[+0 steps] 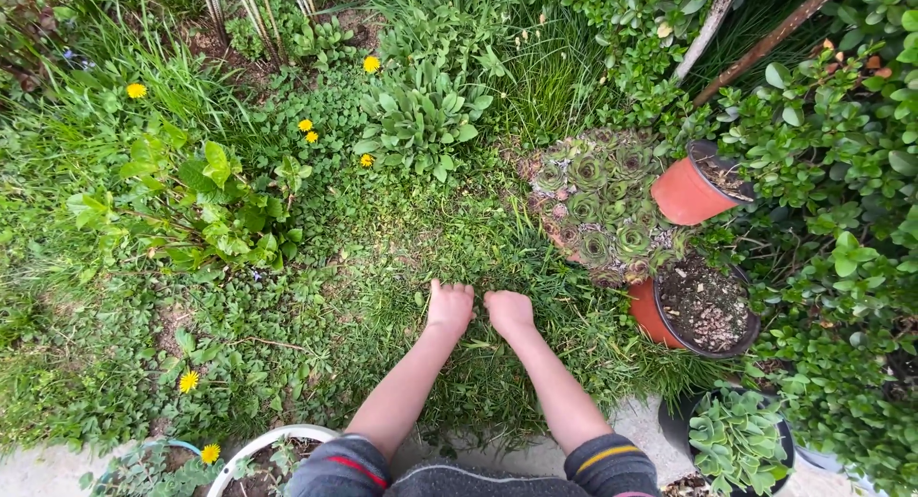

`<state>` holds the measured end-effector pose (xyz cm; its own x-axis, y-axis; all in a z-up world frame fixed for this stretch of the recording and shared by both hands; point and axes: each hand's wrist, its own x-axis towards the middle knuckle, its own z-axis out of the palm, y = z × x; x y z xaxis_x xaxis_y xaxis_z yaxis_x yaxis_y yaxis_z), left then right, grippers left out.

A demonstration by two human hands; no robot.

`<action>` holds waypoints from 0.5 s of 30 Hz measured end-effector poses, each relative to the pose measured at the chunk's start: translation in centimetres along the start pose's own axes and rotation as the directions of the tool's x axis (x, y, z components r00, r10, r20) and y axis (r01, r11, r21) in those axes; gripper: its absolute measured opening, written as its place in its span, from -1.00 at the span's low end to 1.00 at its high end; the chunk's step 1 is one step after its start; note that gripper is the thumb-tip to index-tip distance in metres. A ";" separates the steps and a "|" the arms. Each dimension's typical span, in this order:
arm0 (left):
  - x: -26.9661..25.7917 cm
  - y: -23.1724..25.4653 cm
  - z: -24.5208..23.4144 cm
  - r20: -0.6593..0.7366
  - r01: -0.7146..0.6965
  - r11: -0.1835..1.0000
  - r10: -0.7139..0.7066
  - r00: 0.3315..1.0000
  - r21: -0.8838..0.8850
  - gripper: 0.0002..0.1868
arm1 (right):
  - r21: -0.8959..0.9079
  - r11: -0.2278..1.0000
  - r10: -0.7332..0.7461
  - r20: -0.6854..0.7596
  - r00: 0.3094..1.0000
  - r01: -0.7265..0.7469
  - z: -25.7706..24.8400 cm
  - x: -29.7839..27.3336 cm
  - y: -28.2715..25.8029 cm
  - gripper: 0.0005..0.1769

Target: The person pulls weeds from a garden bed by hand, gathering them into a small pile. The hands repeatedly reach into the grass and foliage to remove unwanted plants.

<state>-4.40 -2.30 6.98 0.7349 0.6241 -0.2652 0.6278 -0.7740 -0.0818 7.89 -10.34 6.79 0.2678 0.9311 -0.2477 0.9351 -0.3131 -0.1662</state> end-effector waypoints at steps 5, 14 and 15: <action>1.5 -0.3 3.0 -0.025 0.018 1.000 -0.017 1.000 0.019 -0.58 | 0.114 0.993 -0.037 0.111 0.993 0.024 -1.4 -4.9 -1.6 -0.70; -1.4 -0.1 1.1 0.104 -0.144 0.988 0.148 0.983 -0.048 -0.75 | 0.033 0.999 0.026 0.080 0.996 -0.028 -5.4 -4.7 -3.2 -0.53; -2.5 -0.1 0.4 0.161 -0.217 0.973 0.227 0.960 -0.077 -0.75 | -0.018 1.000 0.018 0.110 0.994 -0.016 -4.9 -3.9 -3.3 -0.24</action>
<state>-6.38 -3.77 7.26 0.8071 0.4066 -0.4280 0.4712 -0.8805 0.0521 4.86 -12.05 13.00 0.2576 0.8991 -0.3540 0.9346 -0.3249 -0.1450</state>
